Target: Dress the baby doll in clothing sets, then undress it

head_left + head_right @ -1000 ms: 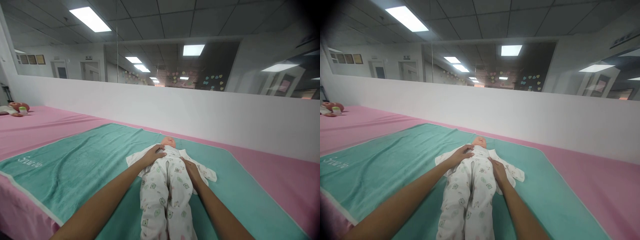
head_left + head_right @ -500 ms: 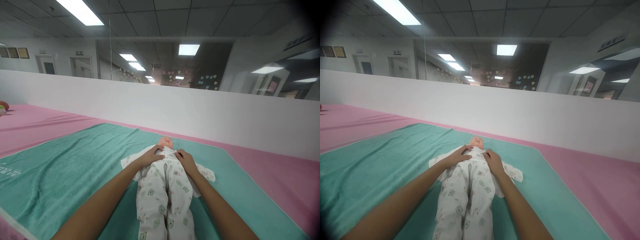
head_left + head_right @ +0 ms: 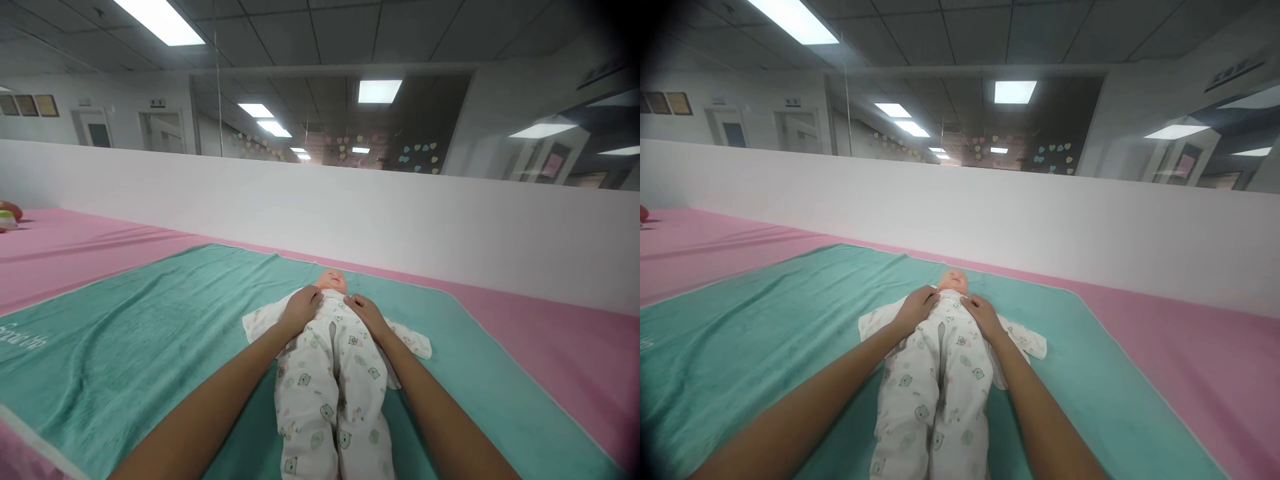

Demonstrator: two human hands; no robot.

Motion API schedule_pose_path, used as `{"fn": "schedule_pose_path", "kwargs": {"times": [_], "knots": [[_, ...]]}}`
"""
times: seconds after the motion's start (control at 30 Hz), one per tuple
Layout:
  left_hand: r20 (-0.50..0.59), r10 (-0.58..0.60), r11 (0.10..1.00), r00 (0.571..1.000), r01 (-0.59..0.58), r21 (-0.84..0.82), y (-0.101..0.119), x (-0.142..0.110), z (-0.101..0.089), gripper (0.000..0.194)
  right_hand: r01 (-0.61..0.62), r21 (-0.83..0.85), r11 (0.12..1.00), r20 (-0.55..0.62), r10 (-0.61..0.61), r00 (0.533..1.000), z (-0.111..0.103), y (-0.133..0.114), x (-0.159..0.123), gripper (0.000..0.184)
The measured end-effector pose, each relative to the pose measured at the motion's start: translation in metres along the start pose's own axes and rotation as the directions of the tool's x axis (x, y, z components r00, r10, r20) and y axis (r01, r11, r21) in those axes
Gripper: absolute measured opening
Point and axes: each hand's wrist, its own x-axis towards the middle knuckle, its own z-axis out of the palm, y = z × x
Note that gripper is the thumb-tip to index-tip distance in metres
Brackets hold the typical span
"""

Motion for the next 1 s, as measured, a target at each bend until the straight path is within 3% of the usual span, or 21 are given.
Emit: {"fn": "schedule_pose_path", "kwargs": {"times": [0.2,0.5,0.6,0.67,0.77,0.87,1.0], "knots": [[0.004,0.040,0.987,0.999,-0.040,0.153,-0.011,0.003,0.003,0.022,-0.075,-0.177,0.981,-0.105,0.057,0.993,0.003,0.008,0.011,0.043],[0.038,0.018,0.997,0.999,-0.021,0.080,-0.018,-0.006,-0.009,0.023,-0.143,-0.315,0.938,-0.266,0.058,0.962,0.005,0.011,-0.005,0.040],[0.058,0.025,0.993,0.998,-0.032,0.114,-0.024,-0.006,-0.016,0.026,-0.089,-0.376,0.923,-0.196,0.015,0.981,0.000,0.012,-0.015,0.037],[0.143,0.000,0.994,0.990,-0.015,0.105,-0.027,-0.006,-0.024,0.031,-0.057,-0.320,0.946,-0.131,0.016,0.991,-0.005,0.012,-0.020,0.035],[0.323,-0.047,0.998,0.945,0.032,0.051,-0.025,-0.006,-0.038,0.033,-0.058,-0.222,0.973,-0.079,0.042,0.996,-0.011,0.014,-0.025,0.032],[0.437,-0.077,0.995,0.896,0.095,-0.019,-0.019,-0.007,-0.050,0.031,-0.072,-0.183,0.981,-0.057,0.062,0.996,-0.015,0.015,-0.029,0.032],[0.429,-0.073,0.988,0.900,0.123,-0.089,-0.016,-0.011,-0.051,0.028,-0.114,-0.057,0.992,0.043,0.116,0.992,-0.020,0.016,-0.032,0.039]]}}
